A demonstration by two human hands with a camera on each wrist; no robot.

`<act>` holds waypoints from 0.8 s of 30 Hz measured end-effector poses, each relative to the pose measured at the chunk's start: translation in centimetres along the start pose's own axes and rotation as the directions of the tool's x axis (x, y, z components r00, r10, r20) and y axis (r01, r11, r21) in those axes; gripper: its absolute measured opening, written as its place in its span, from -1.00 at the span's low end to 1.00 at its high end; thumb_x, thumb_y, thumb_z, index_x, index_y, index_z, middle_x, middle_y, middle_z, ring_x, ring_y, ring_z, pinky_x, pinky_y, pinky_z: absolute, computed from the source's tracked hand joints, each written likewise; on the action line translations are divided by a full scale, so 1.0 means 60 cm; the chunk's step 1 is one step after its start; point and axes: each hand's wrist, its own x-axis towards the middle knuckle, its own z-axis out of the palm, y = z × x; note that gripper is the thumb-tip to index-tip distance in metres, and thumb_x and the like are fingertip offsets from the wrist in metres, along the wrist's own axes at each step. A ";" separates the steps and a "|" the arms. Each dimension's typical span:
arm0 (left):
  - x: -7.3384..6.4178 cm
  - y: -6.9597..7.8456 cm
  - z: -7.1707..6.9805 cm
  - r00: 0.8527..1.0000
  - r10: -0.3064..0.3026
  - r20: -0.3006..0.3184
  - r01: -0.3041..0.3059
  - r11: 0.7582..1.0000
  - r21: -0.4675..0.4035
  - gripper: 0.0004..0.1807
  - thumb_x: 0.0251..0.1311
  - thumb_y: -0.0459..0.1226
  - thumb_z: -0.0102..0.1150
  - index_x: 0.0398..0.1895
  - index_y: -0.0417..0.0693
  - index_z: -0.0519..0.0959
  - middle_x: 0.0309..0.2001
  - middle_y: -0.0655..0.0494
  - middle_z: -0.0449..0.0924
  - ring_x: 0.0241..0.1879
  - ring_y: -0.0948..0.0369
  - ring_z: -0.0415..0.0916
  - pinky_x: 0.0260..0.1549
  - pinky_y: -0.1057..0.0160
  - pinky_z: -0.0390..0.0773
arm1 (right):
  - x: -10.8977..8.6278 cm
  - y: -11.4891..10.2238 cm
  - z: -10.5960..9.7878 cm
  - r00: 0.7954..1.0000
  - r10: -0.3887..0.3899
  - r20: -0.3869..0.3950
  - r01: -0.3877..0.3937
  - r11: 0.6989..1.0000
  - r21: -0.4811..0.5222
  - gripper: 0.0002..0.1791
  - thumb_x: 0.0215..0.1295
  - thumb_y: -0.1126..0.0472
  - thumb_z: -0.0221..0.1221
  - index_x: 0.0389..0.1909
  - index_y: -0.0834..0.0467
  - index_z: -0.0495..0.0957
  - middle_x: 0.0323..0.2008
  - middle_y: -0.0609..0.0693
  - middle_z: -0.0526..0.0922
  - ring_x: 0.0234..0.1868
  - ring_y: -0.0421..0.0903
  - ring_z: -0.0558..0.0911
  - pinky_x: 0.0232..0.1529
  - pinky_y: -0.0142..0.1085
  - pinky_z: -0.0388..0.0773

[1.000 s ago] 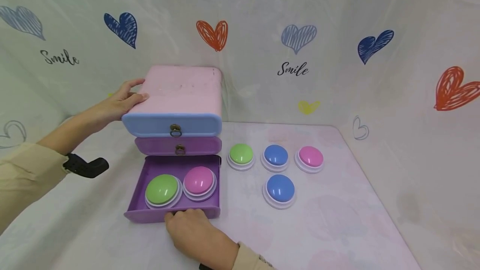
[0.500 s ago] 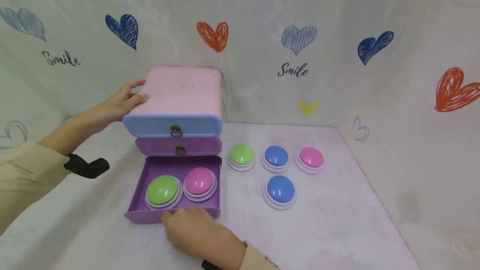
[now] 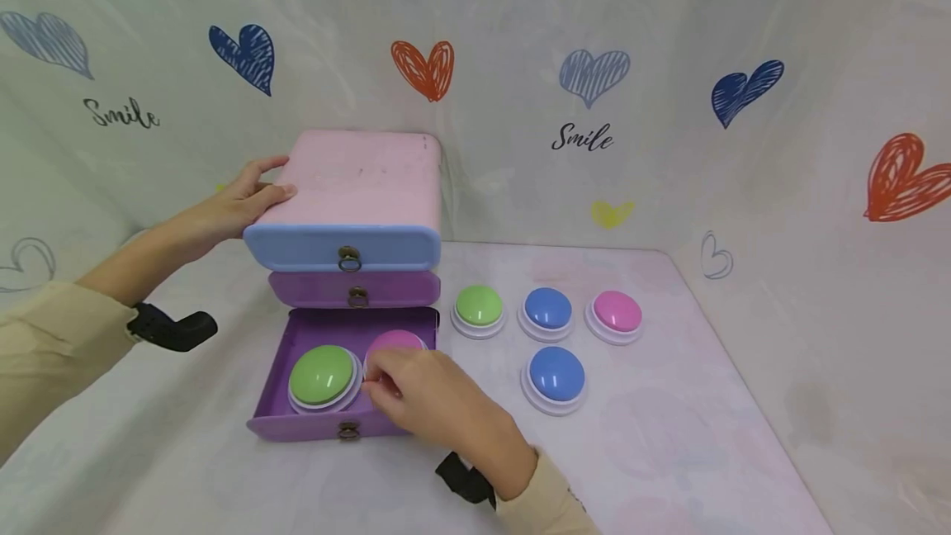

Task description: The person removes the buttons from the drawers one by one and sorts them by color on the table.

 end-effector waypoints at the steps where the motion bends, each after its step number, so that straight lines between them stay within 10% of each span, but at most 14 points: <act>1: 0.000 0.000 0.000 1.000 -0.001 0.001 0.001 1.000 -0.001 -0.16 0.32 0.14 -0.25 0.46 0.19 -0.44 0.39 -0.36 -0.10 0.11 -0.17 0.30 -0.30 0.25 0.48 | -0.001 0.005 -0.003 1.000 -0.003 -0.016 0.003 1.000 0.008 -0.97 0.23 0.22 0.17 -0.37 0.09 0.53 -0.48 -0.16 0.52 -0.43 -0.31 0.44 -0.35 -0.55 0.40; 24: 0.003 -0.001 0.000 1.000 -0.011 0.004 0.011 1.000 0.004 -0.17 0.32 0.13 -0.26 0.45 0.19 -0.45 0.38 -0.39 -0.10 0.10 -0.19 0.30 -0.29 0.22 0.50 | 0.013 0.077 0.032 0.996 0.052 0.079 -0.046 0.996 -0.077 -0.55 0.18 0.06 0.24 0.08 0.12 0.51 0.14 0.06 0.43 0.20 -0.03 0.39 0.21 -0.22 0.33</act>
